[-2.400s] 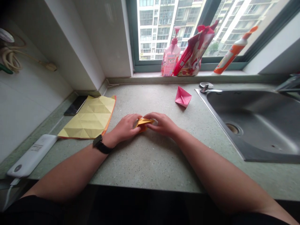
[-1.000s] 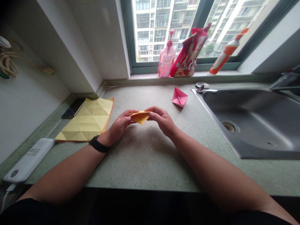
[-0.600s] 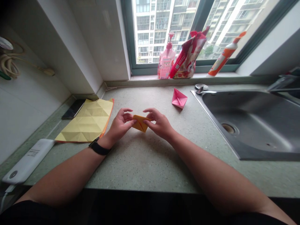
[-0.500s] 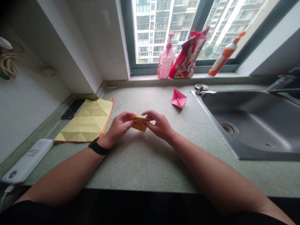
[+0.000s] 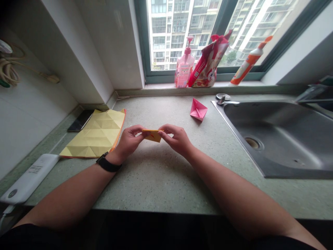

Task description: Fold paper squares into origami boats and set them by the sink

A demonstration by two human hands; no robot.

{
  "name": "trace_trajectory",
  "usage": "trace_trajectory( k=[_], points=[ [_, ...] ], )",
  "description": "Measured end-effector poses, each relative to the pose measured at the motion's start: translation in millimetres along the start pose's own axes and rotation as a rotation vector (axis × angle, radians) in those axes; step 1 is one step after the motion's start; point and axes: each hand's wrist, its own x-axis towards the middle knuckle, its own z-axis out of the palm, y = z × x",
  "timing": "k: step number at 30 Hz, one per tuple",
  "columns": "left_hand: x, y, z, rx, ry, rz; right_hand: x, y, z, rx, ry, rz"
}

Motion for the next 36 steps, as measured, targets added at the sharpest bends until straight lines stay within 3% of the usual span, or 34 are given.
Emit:
trace_trajectory(
  k=[4, 9, 13, 23, 27, 31, 36],
  points=[
    [1, 0, 0.6, 0.039, 0.029, 0.103, 2, -1, -4, -0.112, 0.048, -0.07],
    [-4, 6, 1.7, 0.239, 0.039, 0.261, 0, -5, -10, -0.295, 0.074, -0.236],
    [-6, 8, 0.0, 0.239, 0.061, 0.296, 0, -1, -10, -0.316, 0.052, -0.293],
    [-4, 8, 1.1, 0.182, 0.105, 0.218, 3, 11, -11, -0.253, 0.075, -0.189],
    [-2, 0, 0.8, 0.152, 0.078, 0.094, 3, 10, -7, -0.105, 0.066, -0.011],
    [-1, -11, 0.4, 0.189, 0.015, -0.014, 3, 16, -5, 0.115, -0.082, 0.198],
    [-3, -9, -0.2, 0.48, -0.064, 0.182, 2, 22, -7, -0.018, -0.25, 0.27]
  ],
)
